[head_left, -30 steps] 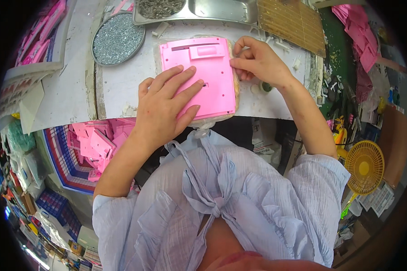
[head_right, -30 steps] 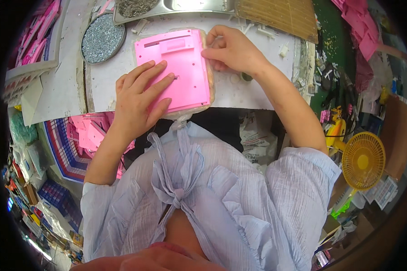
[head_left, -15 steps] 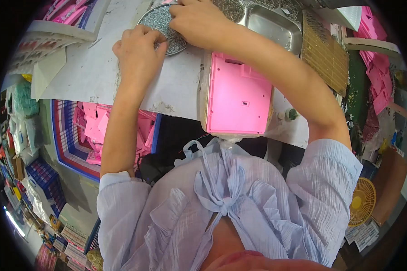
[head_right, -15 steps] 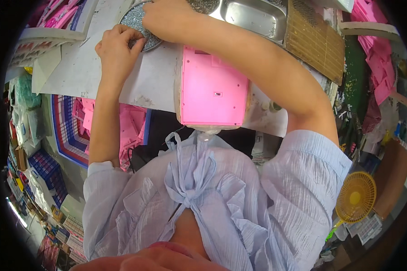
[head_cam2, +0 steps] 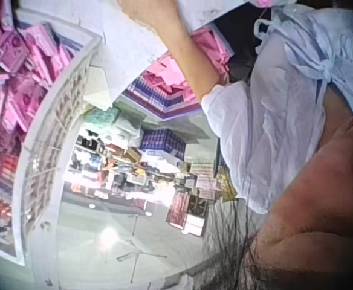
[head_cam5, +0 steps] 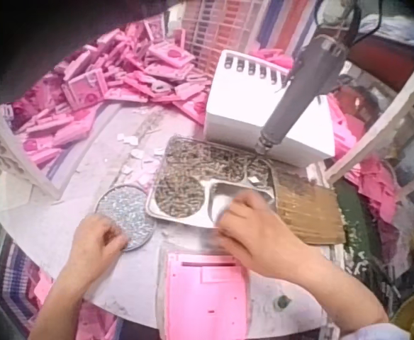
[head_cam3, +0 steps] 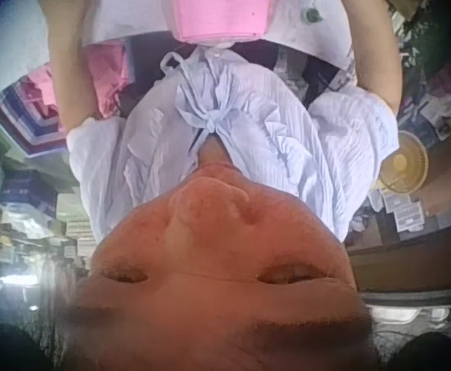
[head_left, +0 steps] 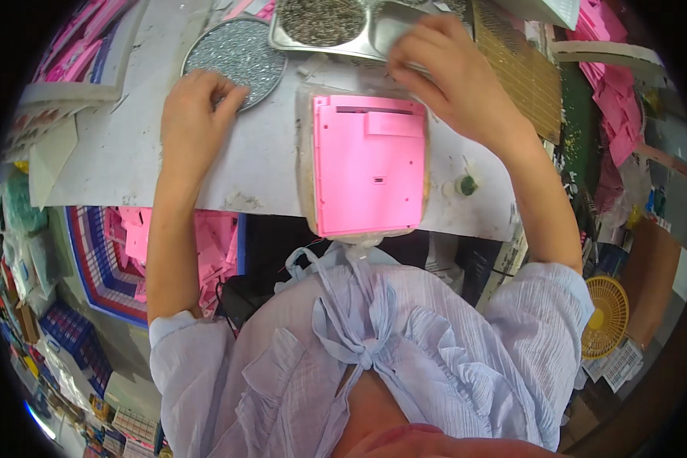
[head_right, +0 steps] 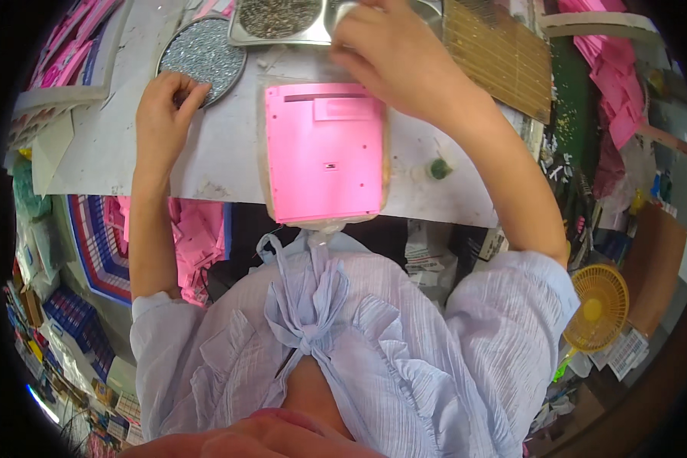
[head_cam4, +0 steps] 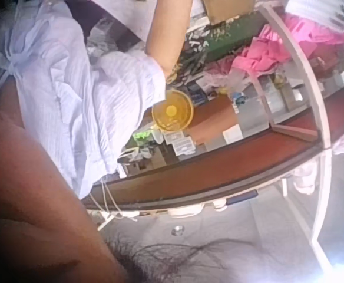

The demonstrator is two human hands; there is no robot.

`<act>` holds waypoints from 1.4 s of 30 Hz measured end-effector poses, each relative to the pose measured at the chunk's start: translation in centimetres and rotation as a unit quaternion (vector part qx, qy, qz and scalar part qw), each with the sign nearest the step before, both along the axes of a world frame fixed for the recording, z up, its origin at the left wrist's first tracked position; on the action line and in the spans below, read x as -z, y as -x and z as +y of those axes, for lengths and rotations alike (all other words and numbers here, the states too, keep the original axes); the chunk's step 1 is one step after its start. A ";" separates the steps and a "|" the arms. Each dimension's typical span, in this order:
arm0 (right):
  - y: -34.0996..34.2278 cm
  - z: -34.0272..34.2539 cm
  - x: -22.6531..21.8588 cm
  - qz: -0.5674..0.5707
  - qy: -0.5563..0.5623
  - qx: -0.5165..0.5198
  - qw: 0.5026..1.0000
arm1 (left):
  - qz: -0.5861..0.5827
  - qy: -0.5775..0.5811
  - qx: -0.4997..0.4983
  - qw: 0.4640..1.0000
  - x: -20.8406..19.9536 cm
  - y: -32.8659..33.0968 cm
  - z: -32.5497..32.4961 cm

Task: Assembling a toy sewing machine by installing mechanical parts, soldering wires, and securing the casing.

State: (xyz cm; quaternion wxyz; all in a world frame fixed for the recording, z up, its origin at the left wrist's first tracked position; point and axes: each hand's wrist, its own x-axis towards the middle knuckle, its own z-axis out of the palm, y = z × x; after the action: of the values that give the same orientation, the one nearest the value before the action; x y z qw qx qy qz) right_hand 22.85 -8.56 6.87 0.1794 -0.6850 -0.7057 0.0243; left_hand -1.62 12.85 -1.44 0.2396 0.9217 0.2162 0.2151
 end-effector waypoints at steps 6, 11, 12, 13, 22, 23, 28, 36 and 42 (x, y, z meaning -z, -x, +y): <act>-0.2 -4.3 2.7 0.001 0.020 0.031 0.999 | -0.072 0.102 0.055 0.991 -1.8 0.1 -4.7; 0.3 -3.8 2.9 -0.041 -0.004 0.011 0.999 | -0.054 0.023 0.114 0.992 -2.0 -0.8 -7.0; 0.3 -3.7 2.8 -0.035 -0.005 0.002 0.999 | -0.045 0.011 0.112 0.993 -2.0 -1.1 -7.3; 0.1 -3.7 2.5 -0.029 -0.006 -0.007 1.000 | -0.036 0.000 0.109 0.993 -1.9 -1.2 -7.4; 1.1 6.0 0.6 -0.024 -0.072 -0.089 0.993 | 0.018 -0.069 0.158 0.985 -2.2 -2.1 -7.9; 1.7 8.0 0.9 -0.052 -0.057 -0.116 0.990 | 0.028 -0.093 0.154 0.983 -2.3 -2.2 -7.9; 4.4 15.8 4.3 -0.095 0.000 -0.190 0.977 | 0.069 -0.153 0.156 0.973 -3.1 -2.7 -8.4; 6.5 20.3 6.8 -0.184 0.036 -0.141 0.972 | 0.086 -0.130 0.003 0.988 -2.6 0.4 -1.1; 5.0 17.0 3.4 -0.166 -0.046 -0.064 0.983 | 0.099 -0.167 -0.012 0.981 -0.4 -0.6 1.9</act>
State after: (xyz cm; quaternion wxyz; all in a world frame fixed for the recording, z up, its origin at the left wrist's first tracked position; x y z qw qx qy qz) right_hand 17.83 8.42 3.42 0.0892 -0.6239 -0.7685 -0.1106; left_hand -1.03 14.77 -1.04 0.0574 0.9629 0.2105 0.1589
